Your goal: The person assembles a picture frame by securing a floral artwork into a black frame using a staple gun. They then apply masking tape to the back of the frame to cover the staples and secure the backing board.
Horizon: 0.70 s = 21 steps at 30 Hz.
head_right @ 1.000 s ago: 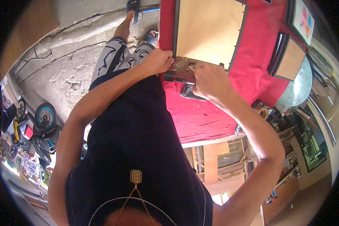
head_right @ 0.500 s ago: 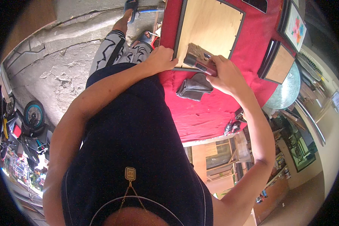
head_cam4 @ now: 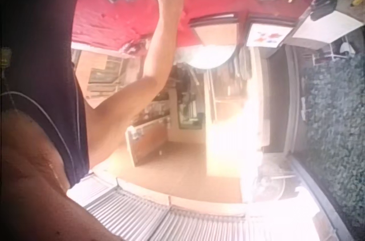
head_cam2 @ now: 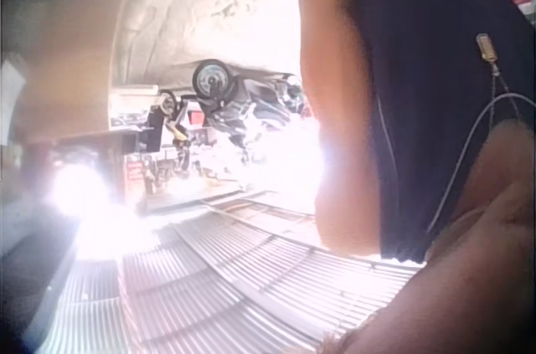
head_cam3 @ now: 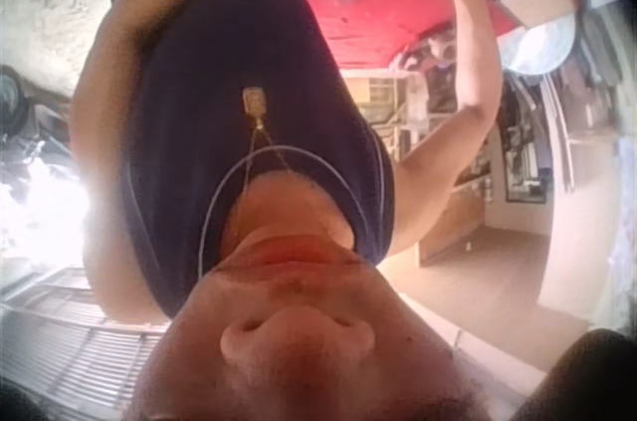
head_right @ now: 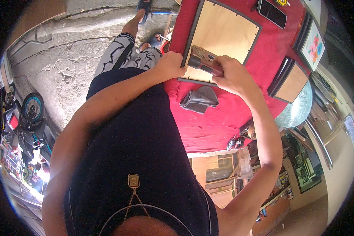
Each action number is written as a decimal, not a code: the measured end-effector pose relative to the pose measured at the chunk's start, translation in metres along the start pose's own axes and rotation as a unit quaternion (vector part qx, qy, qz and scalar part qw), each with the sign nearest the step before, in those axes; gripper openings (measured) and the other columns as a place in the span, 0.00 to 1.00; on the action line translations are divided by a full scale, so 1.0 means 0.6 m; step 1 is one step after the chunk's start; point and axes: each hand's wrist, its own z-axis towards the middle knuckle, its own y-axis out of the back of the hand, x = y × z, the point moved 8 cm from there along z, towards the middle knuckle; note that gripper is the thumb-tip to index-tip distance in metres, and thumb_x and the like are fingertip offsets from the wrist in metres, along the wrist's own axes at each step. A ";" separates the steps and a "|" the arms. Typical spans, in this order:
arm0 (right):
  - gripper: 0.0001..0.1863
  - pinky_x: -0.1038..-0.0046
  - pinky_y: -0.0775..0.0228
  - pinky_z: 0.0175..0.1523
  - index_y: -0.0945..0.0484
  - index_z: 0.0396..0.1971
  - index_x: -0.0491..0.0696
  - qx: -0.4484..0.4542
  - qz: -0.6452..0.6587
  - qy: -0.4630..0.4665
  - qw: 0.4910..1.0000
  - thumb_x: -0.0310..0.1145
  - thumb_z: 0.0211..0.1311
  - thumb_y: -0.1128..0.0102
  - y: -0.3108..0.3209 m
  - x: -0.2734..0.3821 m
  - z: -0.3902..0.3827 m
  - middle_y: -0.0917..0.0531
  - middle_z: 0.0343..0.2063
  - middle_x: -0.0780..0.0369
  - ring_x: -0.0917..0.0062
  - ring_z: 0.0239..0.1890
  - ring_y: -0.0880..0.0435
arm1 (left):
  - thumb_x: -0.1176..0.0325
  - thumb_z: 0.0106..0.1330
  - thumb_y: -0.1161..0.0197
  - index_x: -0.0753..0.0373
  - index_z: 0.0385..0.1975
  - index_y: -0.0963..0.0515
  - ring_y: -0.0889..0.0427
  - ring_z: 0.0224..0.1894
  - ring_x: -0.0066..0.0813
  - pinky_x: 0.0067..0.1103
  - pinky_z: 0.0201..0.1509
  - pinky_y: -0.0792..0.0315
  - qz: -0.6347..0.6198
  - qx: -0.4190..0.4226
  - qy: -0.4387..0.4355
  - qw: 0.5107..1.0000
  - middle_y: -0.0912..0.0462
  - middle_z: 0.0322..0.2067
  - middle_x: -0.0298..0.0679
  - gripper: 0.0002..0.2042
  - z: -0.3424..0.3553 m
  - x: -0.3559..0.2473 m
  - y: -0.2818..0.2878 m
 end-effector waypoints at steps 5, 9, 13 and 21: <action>0.18 0.66 0.31 0.38 0.26 0.38 0.38 0.006 -0.005 0.032 0.999 0.25 0.42 0.41 0.001 0.002 0.008 0.22 0.30 0.51 0.59 0.31 0.22 | 0.58 0.49 0.34 0.71 0.25 0.19 0.18 0.33 0.54 0.38 0.41 0.23 0.018 -0.024 -0.015 0.999 0.20 0.25 0.58 0.18 0.038 -0.012 0.038; 0.17 0.65 0.31 0.38 0.26 0.36 0.38 0.018 -0.017 0.028 0.999 0.25 0.42 0.40 0.007 0.005 0.011 0.22 0.30 0.50 0.57 0.32 0.21 | 0.60 0.50 0.34 0.72 0.21 0.21 0.19 0.29 0.54 0.38 0.37 0.24 0.009 -0.050 -0.045 0.998 0.21 0.21 0.58 0.17 0.045 -0.014 0.038; 0.17 0.61 0.29 0.41 0.25 0.34 0.38 0.022 -0.031 0.038 0.999 0.29 0.42 0.40 0.007 0.012 0.011 0.21 0.30 0.49 0.55 0.34 0.21 | 0.62 0.49 0.35 0.72 0.23 0.20 0.18 0.31 0.54 0.38 0.39 0.23 0.015 -0.031 -0.038 0.999 0.21 0.23 0.59 0.15 0.057 -0.007 0.026; 0.15 0.60 0.28 0.41 0.26 0.31 0.38 0.029 -0.074 0.068 0.995 0.31 0.41 0.40 0.005 0.017 0.019 0.21 0.27 0.48 0.54 0.33 0.20 | 0.62 0.49 0.36 0.72 0.22 0.20 0.18 0.30 0.55 0.38 0.38 0.23 0.014 -0.017 -0.057 0.998 0.21 0.22 0.60 0.15 0.057 -0.010 0.024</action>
